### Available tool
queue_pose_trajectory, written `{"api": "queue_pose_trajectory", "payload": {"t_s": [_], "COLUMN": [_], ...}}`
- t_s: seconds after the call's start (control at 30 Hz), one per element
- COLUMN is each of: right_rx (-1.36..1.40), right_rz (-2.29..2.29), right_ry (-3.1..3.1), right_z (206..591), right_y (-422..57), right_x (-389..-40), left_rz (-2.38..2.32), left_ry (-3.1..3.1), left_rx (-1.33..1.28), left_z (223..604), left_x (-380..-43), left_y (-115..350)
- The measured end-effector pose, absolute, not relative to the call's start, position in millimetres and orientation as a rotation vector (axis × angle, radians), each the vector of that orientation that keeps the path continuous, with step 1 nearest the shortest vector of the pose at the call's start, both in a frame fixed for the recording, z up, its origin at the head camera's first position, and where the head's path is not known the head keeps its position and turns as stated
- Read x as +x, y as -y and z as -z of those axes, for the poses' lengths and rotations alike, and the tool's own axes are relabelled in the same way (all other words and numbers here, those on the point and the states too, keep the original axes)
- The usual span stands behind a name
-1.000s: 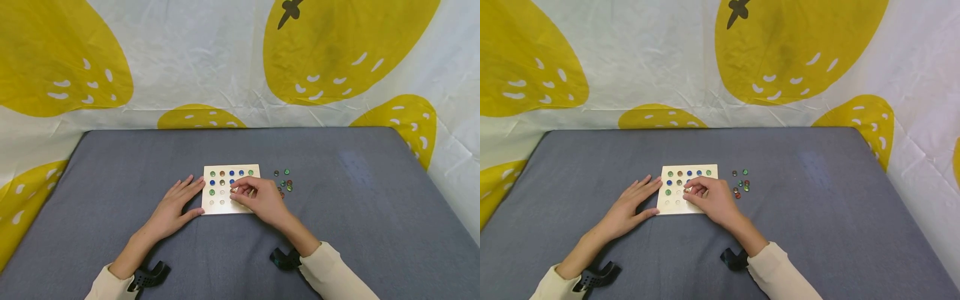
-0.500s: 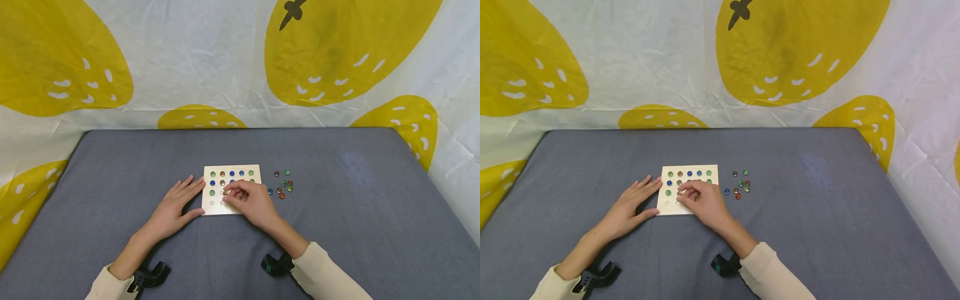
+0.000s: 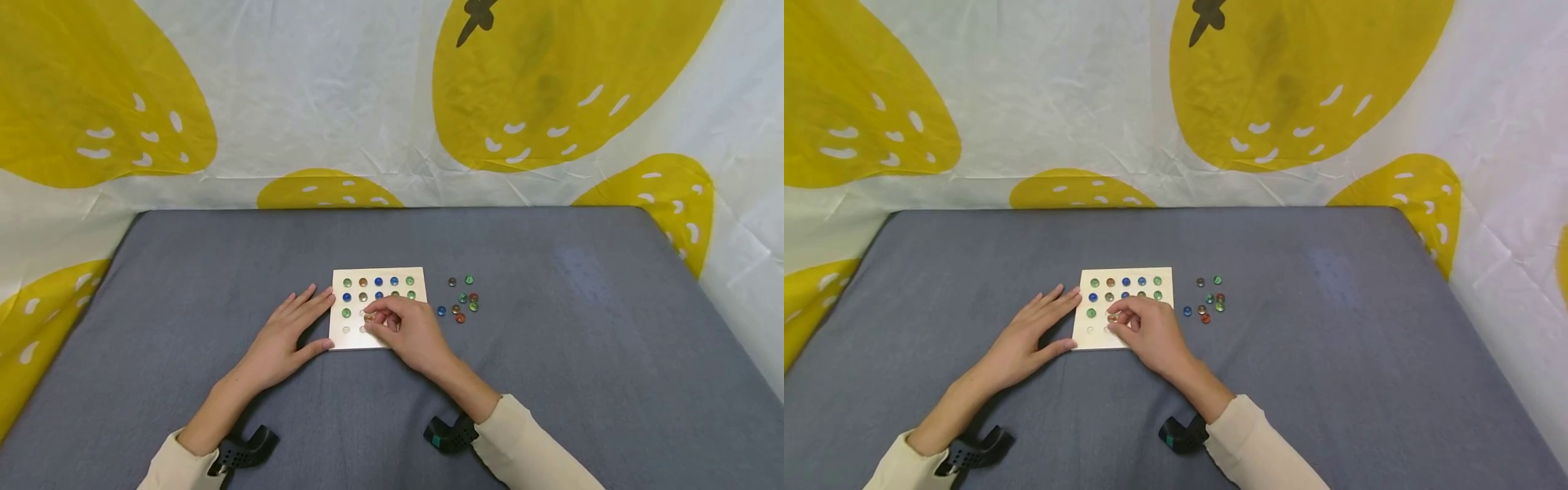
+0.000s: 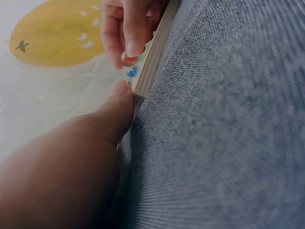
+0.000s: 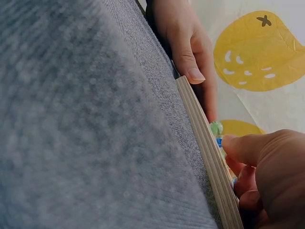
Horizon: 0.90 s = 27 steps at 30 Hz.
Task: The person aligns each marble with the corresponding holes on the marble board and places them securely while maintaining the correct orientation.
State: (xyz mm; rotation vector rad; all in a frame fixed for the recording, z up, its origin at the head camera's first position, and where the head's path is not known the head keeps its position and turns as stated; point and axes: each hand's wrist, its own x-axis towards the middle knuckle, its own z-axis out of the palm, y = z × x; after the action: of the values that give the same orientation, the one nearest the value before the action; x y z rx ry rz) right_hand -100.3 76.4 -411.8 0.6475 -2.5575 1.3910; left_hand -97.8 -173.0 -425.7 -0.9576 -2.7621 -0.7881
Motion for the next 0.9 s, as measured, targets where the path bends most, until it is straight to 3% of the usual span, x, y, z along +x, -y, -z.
{"api": "queue_pose_trajectory", "payload": {"t_s": [0.9], "right_rx": [0.677], "right_rz": [-1.265], "right_ry": [2.528], "right_z": [418.9], "right_y": [-74.6], "right_x": [-103.0], "left_rz": [0.771], "left_ry": [2.739], "left_rx": [-0.964], "left_z": [431.1], "left_x": [-99.0], "left_y": [173.2]}}
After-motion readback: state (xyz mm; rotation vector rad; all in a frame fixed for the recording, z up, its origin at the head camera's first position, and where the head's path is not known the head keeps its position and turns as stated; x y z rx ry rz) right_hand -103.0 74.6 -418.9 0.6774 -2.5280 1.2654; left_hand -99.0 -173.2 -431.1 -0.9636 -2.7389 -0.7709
